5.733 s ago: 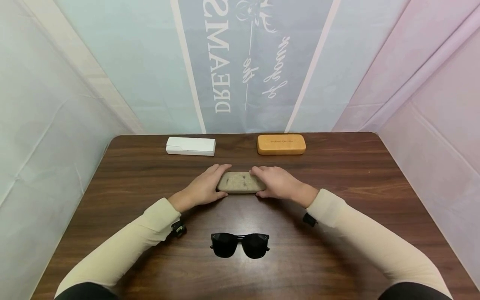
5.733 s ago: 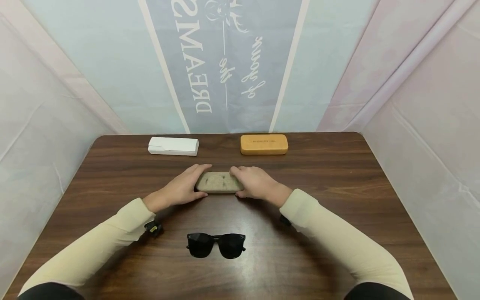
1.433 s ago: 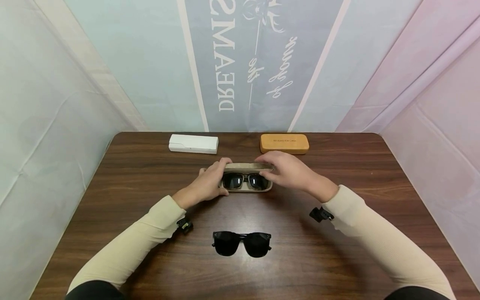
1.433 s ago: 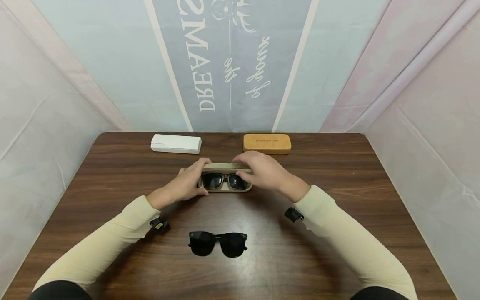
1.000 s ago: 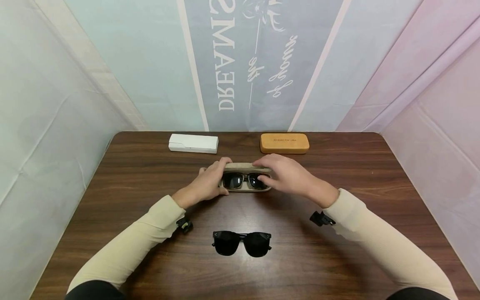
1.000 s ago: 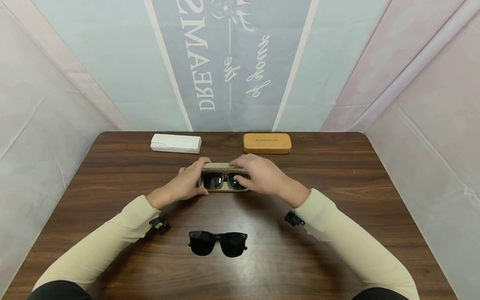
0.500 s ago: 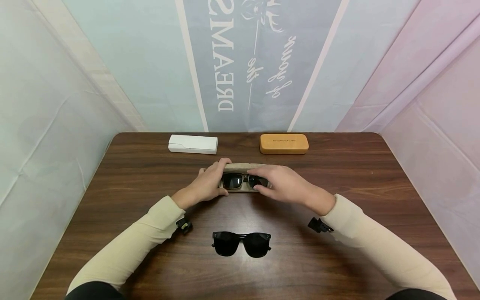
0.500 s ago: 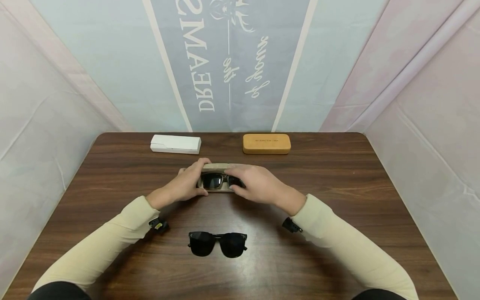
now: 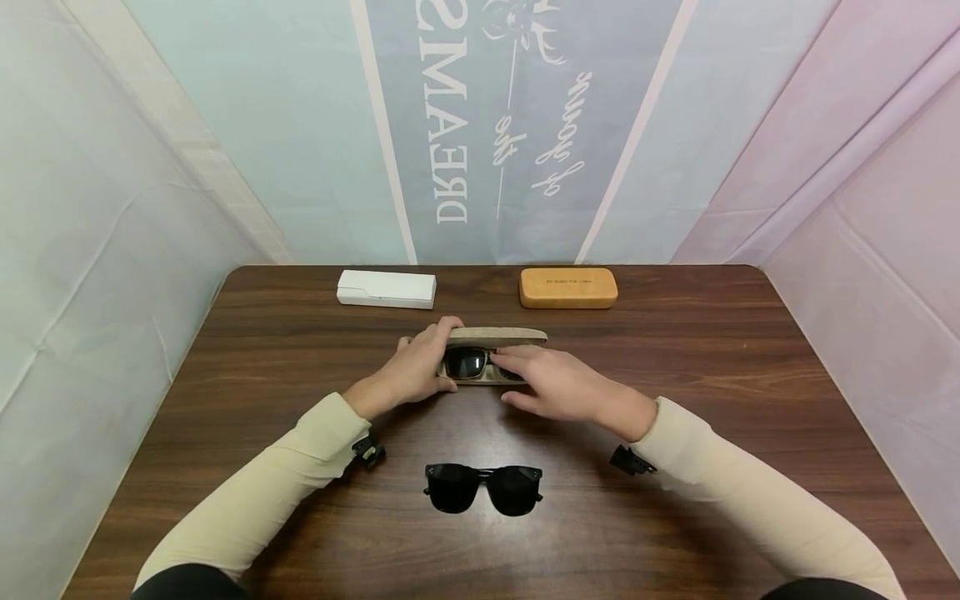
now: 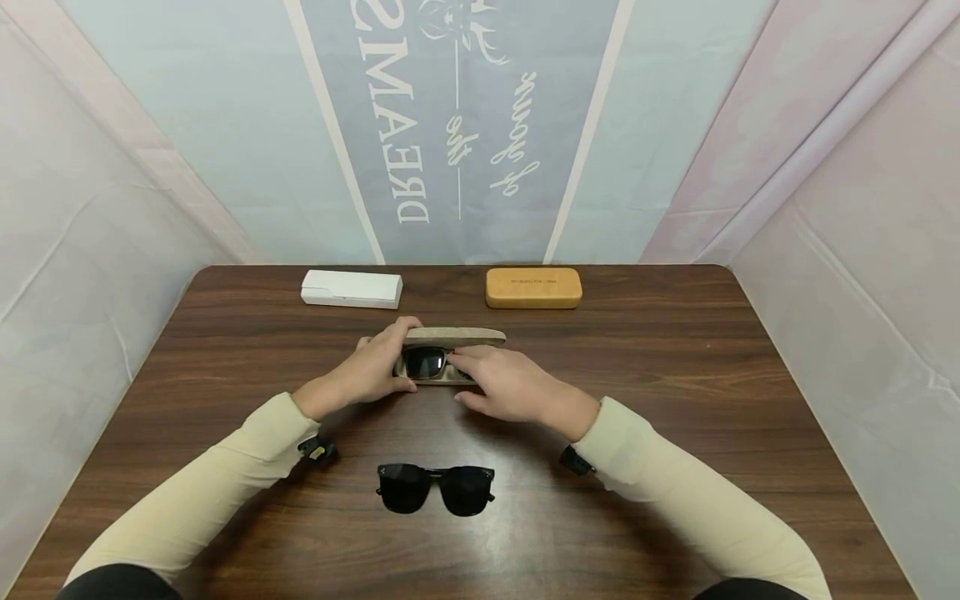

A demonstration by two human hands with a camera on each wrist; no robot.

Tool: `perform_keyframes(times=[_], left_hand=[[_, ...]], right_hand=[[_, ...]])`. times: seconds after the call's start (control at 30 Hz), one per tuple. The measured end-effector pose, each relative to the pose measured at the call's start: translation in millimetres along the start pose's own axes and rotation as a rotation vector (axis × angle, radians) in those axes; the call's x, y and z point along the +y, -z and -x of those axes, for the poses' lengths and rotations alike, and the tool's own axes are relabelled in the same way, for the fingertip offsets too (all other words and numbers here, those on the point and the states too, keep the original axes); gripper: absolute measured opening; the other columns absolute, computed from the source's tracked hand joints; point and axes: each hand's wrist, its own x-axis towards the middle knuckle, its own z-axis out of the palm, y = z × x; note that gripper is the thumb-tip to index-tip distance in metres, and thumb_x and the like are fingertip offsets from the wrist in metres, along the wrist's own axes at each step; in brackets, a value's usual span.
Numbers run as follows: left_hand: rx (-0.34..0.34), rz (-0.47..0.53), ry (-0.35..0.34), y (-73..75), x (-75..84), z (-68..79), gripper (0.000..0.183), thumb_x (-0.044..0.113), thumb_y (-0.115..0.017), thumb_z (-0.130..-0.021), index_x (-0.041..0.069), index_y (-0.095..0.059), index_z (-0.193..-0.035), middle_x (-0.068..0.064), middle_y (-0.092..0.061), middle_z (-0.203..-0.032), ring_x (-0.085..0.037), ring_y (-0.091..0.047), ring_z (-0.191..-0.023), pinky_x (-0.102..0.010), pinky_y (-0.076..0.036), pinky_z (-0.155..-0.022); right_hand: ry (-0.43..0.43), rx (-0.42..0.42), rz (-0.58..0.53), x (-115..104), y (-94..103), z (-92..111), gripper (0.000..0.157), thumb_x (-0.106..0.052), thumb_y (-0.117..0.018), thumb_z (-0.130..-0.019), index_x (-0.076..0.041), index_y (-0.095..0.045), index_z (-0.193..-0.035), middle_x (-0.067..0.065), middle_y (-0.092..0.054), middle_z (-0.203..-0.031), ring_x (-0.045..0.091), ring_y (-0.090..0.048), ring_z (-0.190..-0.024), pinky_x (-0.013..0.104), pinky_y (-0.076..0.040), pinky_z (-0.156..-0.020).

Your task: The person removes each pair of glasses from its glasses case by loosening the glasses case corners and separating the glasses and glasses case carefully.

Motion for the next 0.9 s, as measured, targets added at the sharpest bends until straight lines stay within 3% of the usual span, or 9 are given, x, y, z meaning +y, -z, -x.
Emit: perform_keyframes(times=[0.33,0.9], left_hand=[[0.004,-0.003,-0.018,-1.9,-3.5,-1.2,0.092,0.025,-0.088,-0.081,0.013,-0.028,-0.149,-0.015,-0.055,-0.136,-0.03,-0.054,-0.127,-0.061,-0.035,-0.101],[0.03,-0.009,-0.024,-1.3,-0.6,0.8,0.094,0.024,-0.09,-0.078,0.014,-0.028,-0.148,-0.015,-0.055,-0.135,-0.03,-0.055,-0.125,-0.059,-0.036,-0.098]], right_hand=[[-0.004,0.05,0.022,2.5,-11.3,-7.8,0.065,-0.028,-0.071,-0.097,0.005,-0.047,-0.148,0.021,-0.053,-0.144,0.032,-0.054,-0.131,0.046,-0.049,-0.102],[-0.095,0.091,0.177,-0.8,-27.3,-20.1,0.065,-0.033,-0.071,-0.097,0.006,-0.05,-0.144,0.02,-0.054,-0.142,0.034,-0.054,-0.13,0.047,-0.05,-0.101]])
